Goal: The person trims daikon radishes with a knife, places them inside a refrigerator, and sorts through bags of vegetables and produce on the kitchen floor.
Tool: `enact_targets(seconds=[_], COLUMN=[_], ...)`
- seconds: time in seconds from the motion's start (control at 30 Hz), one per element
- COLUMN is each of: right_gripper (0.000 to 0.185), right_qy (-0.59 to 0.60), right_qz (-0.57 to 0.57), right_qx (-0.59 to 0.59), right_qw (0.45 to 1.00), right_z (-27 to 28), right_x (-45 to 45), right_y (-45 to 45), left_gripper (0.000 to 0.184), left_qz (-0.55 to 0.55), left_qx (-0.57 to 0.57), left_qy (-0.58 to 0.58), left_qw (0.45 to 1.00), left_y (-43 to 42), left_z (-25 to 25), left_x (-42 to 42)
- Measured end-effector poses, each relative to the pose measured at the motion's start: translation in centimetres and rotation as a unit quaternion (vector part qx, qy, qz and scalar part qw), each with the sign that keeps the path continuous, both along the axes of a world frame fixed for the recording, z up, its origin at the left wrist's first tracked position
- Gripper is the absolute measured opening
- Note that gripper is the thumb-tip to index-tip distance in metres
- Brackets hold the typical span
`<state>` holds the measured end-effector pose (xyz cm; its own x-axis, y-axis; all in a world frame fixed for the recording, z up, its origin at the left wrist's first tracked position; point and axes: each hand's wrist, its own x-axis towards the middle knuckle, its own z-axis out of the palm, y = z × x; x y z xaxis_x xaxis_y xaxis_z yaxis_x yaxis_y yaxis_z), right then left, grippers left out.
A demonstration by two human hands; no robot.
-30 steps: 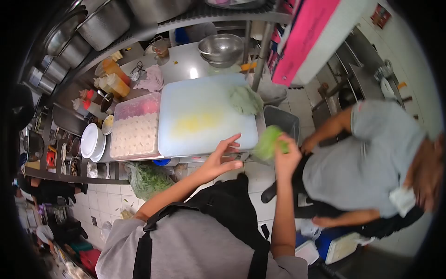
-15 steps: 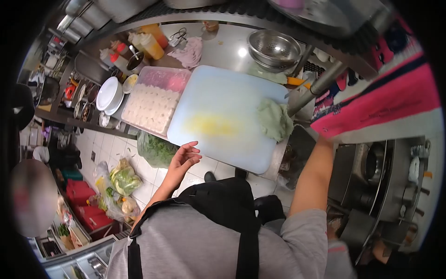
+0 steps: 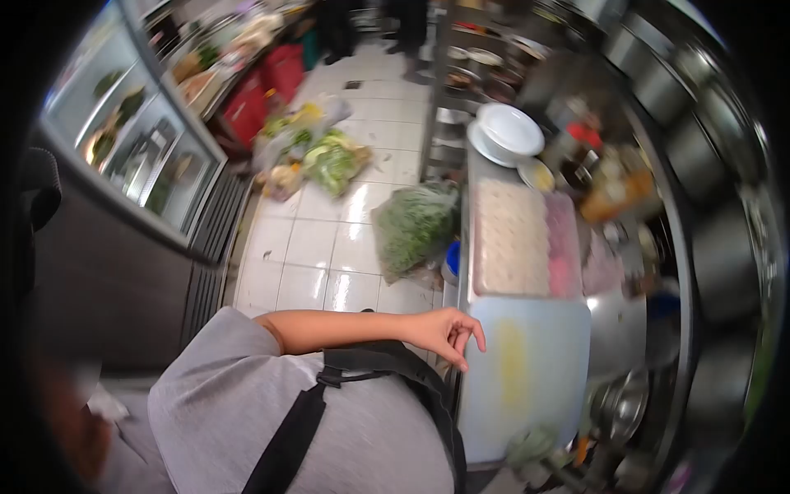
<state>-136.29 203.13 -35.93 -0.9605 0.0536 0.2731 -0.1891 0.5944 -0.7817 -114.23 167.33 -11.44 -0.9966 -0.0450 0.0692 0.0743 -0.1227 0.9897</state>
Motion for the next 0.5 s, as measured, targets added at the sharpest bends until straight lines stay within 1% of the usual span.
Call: enact_targets(seconds=[0.07, 0.1, 0.13, 0.23, 0.27, 0.37, 0.4, 0.5], right_gripper=[0.019, 0.019, 0.019, 0.019, 0.019, 0.018, 0.018, 0.018], right_qy=[-0.056, -0.096, -0.134, -0.265, -0.305, -0.396, -0.415, -0.442], right_qz=[0.135, 0.2, 0.262, 0.42, 0.463, 0.544, 0.557, 0.578], right_qx=[0.008, 0.014, 0.019, 0.046, 0.065, 0.134, 0.158, 0.229], right_qw=[0.989, 0.975, 0.955, 0.867, 0.829, 0.727, 0.702, 0.646], right_z=[-1.2, -1.4, -1.9, -2.2, -2.4, -3.5, -3.5, -4.1], right_x=[1.3, 2.4, 3.3, 6.9, 8.3, 11.4, 12.1, 13.0], right_y=[-6.4, -10.0, -13.8, -24.3, -27.1, -33.8, -35.4, -39.2], left_gripper=[0.026, 0.025, 0.029, 0.032, 0.036, 0.039, 0.04, 0.039], left_qz=[0.054, 0.07, 0.07, 0.198, 0.213, 0.254, 0.259, 0.285], left_qx=[0.05, 0.078, 0.102, 0.167, 0.18, 0.106, 0.146, 0.125], left_qy=[-0.084, -0.122, -0.111, -0.075, -0.047, -0.061, -0.063, -0.065], left_qw=[0.994, 0.987, 0.986, 0.963, 0.959, 0.959, 0.953, 0.948], left_y=[-2.0, -3.6, -5.2, -9.7, -11.7, -18.0, -20.0, -25.7], left_z=[0.0, 0.6, -1.6, -3.9, -5.6, -4.1, -3.4, -1.5], left_x=[1.0, 2.2, 2.8, 4.9, 5.7, 10.6, 12.5, 17.8])
